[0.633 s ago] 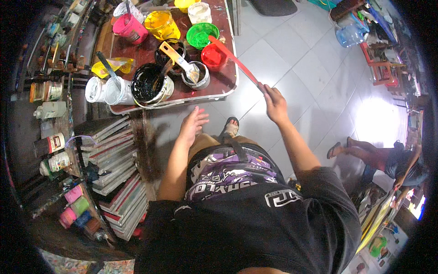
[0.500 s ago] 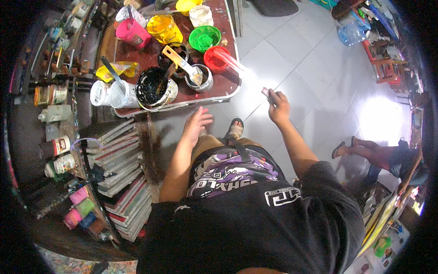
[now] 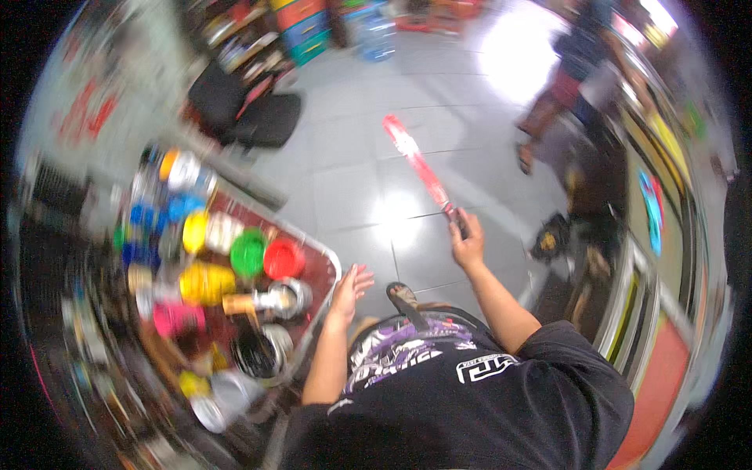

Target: The person spreads red ink across a screen printing frame using a squeegee, then moves to a table with multiple ink containers to reload the squeegee. The person returns to the frame and continues spreading ink, then lifts and repositions the frame before pouring white ink onto it.

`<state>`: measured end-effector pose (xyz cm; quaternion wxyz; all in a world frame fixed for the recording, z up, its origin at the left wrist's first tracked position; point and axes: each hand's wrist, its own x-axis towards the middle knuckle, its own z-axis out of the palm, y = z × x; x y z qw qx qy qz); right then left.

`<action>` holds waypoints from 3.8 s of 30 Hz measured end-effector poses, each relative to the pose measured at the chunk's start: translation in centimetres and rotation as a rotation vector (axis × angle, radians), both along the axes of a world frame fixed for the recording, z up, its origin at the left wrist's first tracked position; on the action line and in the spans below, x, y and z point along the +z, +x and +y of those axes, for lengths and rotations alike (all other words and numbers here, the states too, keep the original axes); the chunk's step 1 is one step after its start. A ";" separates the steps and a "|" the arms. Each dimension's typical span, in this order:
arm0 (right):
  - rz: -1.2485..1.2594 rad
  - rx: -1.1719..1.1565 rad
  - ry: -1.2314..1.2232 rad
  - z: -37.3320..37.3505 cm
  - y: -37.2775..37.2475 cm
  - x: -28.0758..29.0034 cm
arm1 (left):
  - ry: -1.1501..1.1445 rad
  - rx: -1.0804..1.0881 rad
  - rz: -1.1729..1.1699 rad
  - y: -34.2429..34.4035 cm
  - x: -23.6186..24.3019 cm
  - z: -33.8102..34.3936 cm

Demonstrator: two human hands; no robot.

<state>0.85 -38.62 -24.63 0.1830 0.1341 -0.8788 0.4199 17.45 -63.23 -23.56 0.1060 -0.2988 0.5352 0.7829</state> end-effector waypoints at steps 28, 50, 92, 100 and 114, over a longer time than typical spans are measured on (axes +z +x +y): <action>0.267 -2.176 -0.628 19.5 73.9 0.1 | -0.070 -0.878 1.055 7.8 19.5 36.7; -0.287 -1.428 0.572 71.5 81.5 36.7 | -1.143 -0.733 0.760 17.3 25.1 55.7; -0.461 -0.842 0.972 88.1 79.6 41.6 | -1.568 -0.817 1.021 10.1 21.2 46.4; -0.537 -0.966 0.971 86.7 80.2 43.9 | -0.924 -0.517 0.827 13.8 22.0 51.4; -0.642 -0.955 0.969 84.7 75.8 41.7 | -0.748 -0.467 0.821 15.0 22.0 52.3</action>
